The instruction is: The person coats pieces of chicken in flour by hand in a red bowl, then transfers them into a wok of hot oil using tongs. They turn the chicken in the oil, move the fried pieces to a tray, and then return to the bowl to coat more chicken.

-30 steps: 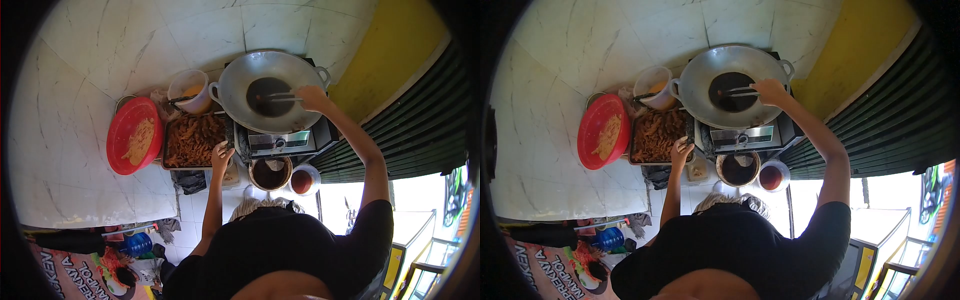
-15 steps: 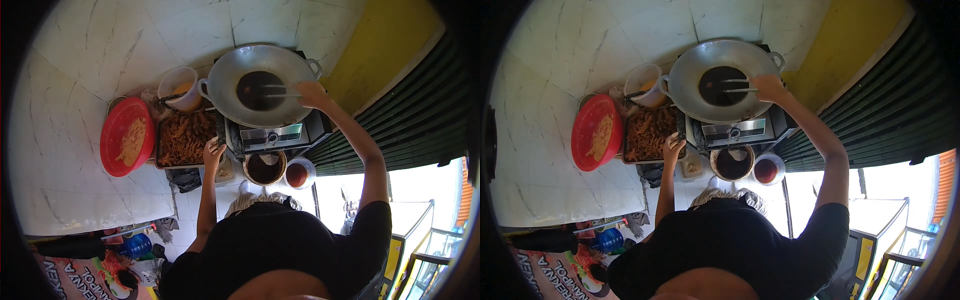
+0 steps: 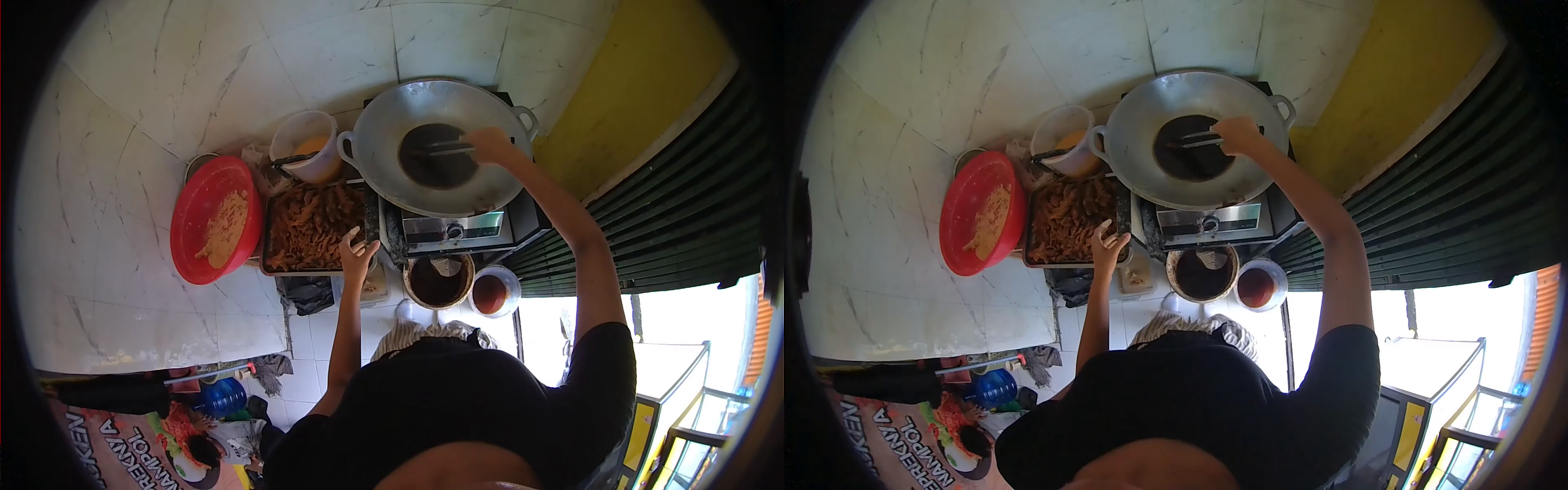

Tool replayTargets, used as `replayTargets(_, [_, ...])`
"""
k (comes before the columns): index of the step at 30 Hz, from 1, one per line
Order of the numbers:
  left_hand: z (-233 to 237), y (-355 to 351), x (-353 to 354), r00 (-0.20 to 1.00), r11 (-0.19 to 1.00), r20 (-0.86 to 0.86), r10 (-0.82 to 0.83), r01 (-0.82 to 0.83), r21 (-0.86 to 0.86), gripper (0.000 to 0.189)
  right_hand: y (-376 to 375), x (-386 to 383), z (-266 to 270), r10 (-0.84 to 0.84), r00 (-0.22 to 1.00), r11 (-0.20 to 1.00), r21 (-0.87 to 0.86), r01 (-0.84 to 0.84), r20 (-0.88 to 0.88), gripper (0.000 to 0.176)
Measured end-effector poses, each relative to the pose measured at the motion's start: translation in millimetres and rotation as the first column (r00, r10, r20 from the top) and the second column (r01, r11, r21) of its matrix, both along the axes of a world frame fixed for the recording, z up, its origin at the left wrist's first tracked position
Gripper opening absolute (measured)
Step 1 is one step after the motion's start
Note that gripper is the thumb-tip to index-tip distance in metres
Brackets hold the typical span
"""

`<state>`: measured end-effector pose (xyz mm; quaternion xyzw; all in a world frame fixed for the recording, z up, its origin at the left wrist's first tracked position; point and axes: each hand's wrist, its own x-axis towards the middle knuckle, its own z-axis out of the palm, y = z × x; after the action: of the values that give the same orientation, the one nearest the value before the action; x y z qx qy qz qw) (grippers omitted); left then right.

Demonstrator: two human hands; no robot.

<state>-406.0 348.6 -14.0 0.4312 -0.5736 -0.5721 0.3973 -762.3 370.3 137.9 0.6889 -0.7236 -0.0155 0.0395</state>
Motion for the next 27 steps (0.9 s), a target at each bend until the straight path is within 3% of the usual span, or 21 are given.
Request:
replayTargets(8, [-13.7, -6.6, 2.1, 1.0, 1.0, -0.013, -0.028, 0.027, -0.012, 0.064, 10.6, -5.9, -1.8, 0.024, 0.999, 0.999, 0.045, -0.023, -0.023, 0.031])
replayTargets(14, [-10.2, -4.5, 1.7, 0.998, 0.999, -0.053, -0.035, 0.036, 0.025, 0.063, 47.9, -0.1, 8.8, 0.021, 1.0, 0.999, -0.048, -0.021, 0.013, 0.042])
replayTargets(16, [-3.5, -3.3, 1.1, 0.997, 0.999, -0.075, -0.034, 0.036, 0.029, 0.063, 62.7, 5.3, 15.9, 0.133, 0.99, 0.991, 0.024, -0.134, 0.039, 0.043])
replayTargets(19, [9.3, 0.4, 0.4, 1.0, 1.0, 0.028, -0.01, 0.01, 0.029, 0.063, 75.7, 5.7, 29.6, 0.091, 0.994, 0.995, -0.039, -0.088, 0.062, 0.044])
replayTargets(27, [-4.1, -2.7, 0.7, 0.999, 0.999, -0.028, -0.027, 0.026, -0.029, 0.06, 97.0, 3.5, 55.4, 0.044, 0.992, 0.998, -0.044, -0.04, 0.114, 0.042])
